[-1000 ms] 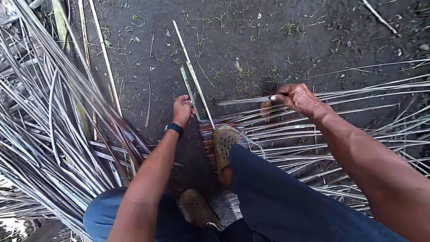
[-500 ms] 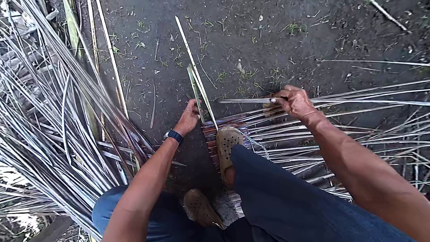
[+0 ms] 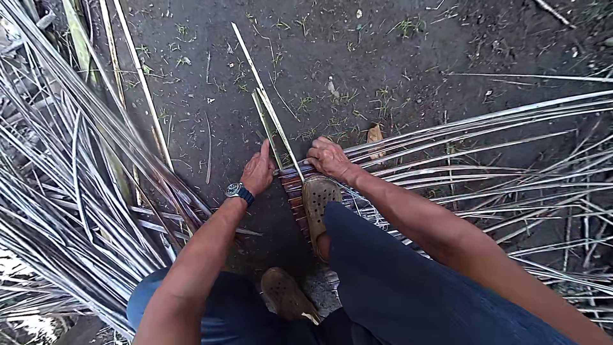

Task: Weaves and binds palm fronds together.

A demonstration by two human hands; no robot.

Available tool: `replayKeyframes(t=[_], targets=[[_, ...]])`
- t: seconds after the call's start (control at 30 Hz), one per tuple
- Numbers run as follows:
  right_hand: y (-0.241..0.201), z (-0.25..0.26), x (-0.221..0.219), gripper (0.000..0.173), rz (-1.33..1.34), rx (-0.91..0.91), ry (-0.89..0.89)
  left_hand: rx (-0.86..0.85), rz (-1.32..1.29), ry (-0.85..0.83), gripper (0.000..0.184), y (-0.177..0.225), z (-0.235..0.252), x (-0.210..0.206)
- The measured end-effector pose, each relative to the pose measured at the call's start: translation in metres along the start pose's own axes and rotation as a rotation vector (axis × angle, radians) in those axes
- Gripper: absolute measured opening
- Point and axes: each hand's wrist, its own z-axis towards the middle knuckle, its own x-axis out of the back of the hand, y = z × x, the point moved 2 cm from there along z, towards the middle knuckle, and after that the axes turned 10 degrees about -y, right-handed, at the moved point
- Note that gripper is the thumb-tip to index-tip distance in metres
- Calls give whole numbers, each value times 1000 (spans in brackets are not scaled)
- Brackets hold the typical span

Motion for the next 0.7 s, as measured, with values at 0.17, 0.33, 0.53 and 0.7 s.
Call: replayKeyframes(t=[0.17, 0.33, 0.53, 0.7], targets=[[-8, -2, -2, 22, -26, -12, -70, -67, 239, 51, 66, -9, -13, -6], [-25, 7, -14, 20, -21, -27, -60, -53, 217, 33, 36, -29, -41, -5], [-23, 7, -18, 18, -12, -53, -42, -5, 383, -18, 27, -13, -23, -4], [-22, 7, -13, 23, -83, -99, -99, 104, 526, -144, 41, 4, -7, 1]])
